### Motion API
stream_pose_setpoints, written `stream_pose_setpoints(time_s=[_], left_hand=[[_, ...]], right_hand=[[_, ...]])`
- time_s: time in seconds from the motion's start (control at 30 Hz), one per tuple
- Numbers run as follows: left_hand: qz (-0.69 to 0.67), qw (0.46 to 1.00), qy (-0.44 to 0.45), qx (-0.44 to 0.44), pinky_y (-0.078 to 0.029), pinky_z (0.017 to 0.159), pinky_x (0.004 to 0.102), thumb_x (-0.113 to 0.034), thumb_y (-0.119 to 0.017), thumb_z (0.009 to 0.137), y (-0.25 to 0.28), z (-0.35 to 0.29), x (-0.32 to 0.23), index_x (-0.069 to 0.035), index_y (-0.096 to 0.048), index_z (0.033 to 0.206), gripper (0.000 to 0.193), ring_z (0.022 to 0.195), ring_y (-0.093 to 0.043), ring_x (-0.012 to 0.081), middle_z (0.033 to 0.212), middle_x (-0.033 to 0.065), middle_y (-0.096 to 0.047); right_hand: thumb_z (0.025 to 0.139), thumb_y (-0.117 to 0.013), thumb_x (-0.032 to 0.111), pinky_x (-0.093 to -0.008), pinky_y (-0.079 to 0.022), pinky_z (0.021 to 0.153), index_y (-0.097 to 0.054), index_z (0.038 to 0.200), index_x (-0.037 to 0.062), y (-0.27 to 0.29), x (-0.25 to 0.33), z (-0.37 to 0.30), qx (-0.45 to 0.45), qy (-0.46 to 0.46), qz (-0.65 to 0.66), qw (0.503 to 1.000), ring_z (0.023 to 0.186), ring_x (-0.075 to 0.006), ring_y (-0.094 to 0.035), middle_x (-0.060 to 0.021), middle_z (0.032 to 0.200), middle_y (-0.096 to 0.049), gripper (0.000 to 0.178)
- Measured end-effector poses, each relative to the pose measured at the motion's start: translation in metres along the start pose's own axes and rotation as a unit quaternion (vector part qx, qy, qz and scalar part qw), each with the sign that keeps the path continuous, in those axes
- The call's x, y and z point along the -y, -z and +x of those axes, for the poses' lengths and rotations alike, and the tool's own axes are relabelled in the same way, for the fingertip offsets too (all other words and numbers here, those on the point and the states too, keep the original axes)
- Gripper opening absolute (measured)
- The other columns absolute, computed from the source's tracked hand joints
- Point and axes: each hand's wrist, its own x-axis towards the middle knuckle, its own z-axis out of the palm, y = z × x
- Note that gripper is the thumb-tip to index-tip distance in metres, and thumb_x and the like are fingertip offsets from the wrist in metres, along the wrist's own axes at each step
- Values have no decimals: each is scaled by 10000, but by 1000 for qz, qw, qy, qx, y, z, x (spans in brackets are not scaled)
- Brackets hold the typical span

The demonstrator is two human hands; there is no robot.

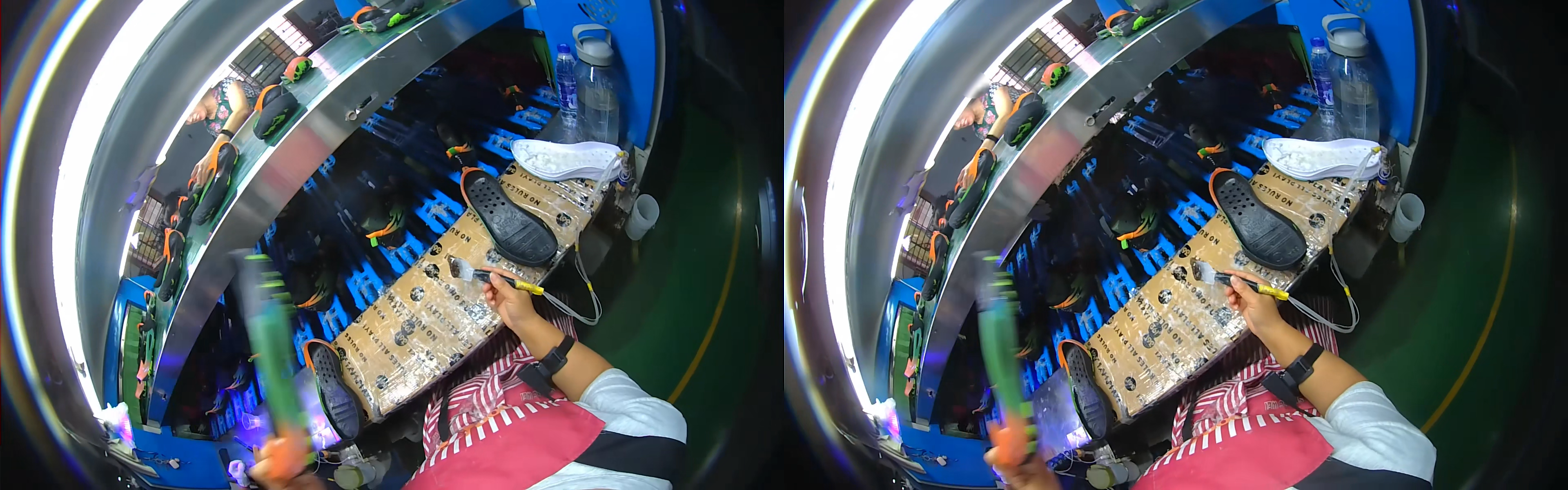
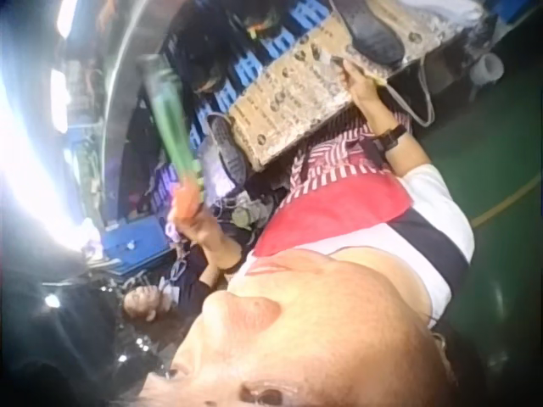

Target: Applying adhesive to the soles of shoes using a brush connected to a supply line in a factory.

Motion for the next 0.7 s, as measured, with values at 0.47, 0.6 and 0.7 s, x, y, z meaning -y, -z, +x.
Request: stream_pose_setpoints(time_s=[0.47,0.6,0.7], left_hand=[[29,966,255,14,-449,859,352,103,-512,717,-32,-61,164,-73,-360,1059,413,1060,-494,240,1350,185,-247],[-142,931,322,-93,-393,902,428,-297,-374,809,-48,-41,153,-126,-300,1280,507,1157,-436,312,1284,157,-411],[-197,858,460,-119,-349,955,418,-423,-208,887,-38,-25,166,-71,-326,1314,566,1189,-412,270,1302,144,-414]], right_hand=[[859,-576,168,-190,-409,531,-538,1075,-21,0,-1,-3,13,5,-15,1000,602,-86,-501,-55,734,-561,290],[866,-568,195,-190,-402,530,-531,1095,-13,-1,1,-4,27,-7,-27,999,606,-79,-502,-52,737,-566,312],[865,-570,201,-189,-400,533,-526,1109,-12,0,0,-4,27,-3,-16,999,609,-79,-505,-57,748,-572,326]])
